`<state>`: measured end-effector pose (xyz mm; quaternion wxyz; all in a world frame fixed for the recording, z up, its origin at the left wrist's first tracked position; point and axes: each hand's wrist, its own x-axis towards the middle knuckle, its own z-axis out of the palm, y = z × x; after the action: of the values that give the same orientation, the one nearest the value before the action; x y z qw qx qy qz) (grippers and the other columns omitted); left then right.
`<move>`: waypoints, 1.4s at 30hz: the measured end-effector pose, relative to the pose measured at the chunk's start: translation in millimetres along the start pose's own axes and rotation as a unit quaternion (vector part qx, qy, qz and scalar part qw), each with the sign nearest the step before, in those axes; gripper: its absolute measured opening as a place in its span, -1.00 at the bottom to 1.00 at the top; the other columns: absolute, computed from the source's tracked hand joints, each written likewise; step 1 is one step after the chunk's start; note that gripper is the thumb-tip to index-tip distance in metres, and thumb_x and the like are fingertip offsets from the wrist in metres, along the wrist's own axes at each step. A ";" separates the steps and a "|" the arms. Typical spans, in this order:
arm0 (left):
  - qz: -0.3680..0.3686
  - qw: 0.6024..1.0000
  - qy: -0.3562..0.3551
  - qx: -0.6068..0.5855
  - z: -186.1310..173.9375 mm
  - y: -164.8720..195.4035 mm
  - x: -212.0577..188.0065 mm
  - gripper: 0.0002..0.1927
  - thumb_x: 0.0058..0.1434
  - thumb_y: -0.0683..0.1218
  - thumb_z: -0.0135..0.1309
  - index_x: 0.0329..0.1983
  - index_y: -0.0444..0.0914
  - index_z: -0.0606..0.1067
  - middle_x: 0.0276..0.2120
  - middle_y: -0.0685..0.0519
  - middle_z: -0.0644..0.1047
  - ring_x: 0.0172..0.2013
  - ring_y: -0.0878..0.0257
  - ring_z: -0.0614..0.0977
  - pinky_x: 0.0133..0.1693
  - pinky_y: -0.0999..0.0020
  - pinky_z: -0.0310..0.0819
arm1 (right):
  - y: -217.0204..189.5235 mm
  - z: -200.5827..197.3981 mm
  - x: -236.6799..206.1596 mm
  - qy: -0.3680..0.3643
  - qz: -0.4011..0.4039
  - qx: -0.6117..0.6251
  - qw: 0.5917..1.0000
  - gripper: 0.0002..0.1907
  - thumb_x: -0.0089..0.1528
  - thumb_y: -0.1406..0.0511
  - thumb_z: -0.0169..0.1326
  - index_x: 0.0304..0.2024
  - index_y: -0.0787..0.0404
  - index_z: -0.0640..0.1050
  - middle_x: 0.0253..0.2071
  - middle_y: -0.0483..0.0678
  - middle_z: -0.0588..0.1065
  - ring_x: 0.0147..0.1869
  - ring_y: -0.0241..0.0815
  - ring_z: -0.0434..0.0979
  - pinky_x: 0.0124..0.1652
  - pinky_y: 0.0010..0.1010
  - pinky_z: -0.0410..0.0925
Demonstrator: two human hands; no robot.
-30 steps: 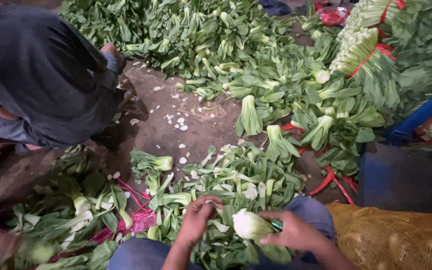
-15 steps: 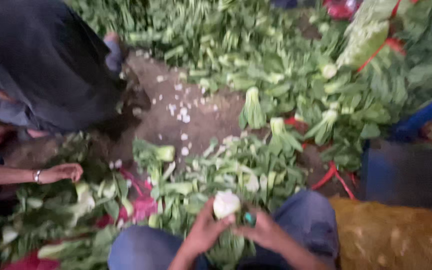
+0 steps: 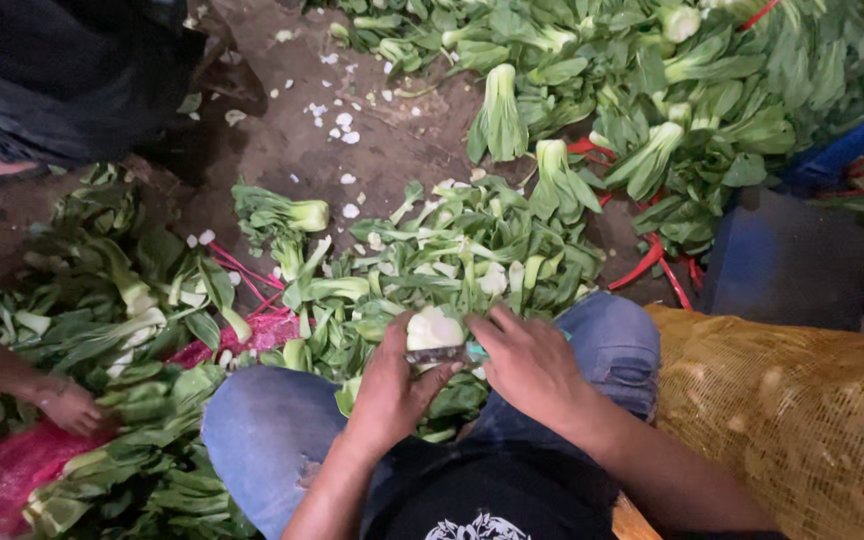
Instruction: The person sits on the floor and uses a small knife to trim the base of bok choy stalks. They repeatedly pick up stalks, cut the ends, and place the trimmed pieces into a red mesh bag while discarding the cut ends onto the floor.
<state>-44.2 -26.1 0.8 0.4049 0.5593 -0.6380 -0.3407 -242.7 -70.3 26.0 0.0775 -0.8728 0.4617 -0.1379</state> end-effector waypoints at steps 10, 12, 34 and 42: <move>-0.046 0.998 -0.046 0.017 -8.3 -1.3 -15.8 -0.25 0.10 0.02 0.34 0.25 -0.37 0.29 -0.09 -0.24 0.61 -0.03 -0.16 0.64 -0.02 0.06 0.50 | 9.5 20.4 -5.6 -0.046 0.010 0.031 0.998 -0.53 0.01 0.39 0.21 0.01 0.12 0.57 -0.14 -0.01 0.47 -0.31 0.11 0.61 -0.32 -0.06 0.46; -0.083 0.994 -0.068 -0.031 -9.1 -3.0 -19.3 -0.29 0.11 0.06 0.31 0.23 -0.33 0.32 -0.08 -0.19 0.64 -0.03 -0.08 0.69 -0.01 0.11 0.55 | 14.8 22.7 -2.6 -0.067 0.028 0.044 0.996 -0.57 0.04 0.40 0.20 -0.01 0.11 0.57 -0.13 -0.03 0.47 -0.28 0.08 0.63 -0.32 -0.08 0.47; 0.110 0.983 -0.063 0.136 -6.3 -28.3 -12.2 -0.25 0.08 0.08 0.33 0.23 -0.33 0.31 0.04 -0.23 0.51 0.02 -0.24 0.52 0.05 -0.06 0.34 | 28.7 55.6 6.1 0.039 -0.047 0.406 0.912 -0.78 0.31 0.26 0.18 -0.06 0.27 0.61 -0.09 0.06 0.55 0.03 0.01 0.57 0.02 -0.21 0.40; 0.030 0.970 -0.033 0.238 12.8 -59.5 1.3 -0.17 0.04 0.10 0.30 0.26 -0.40 0.26 -0.09 -0.27 0.52 -0.12 -0.22 0.56 -0.02 -0.10 0.37 | 24.3 63.0 2.9 0.016 0.020 0.403 0.915 -0.83 0.20 0.28 0.27 -0.31 0.25 0.57 -0.30 -0.03 0.52 -0.23 -0.11 0.60 -0.21 -0.29 0.45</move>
<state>-29.7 -36.1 -57.5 0.2485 0.6087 -0.7305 -0.1849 -240.5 -85.9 -39.7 0.4179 -0.7559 0.3859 -0.3243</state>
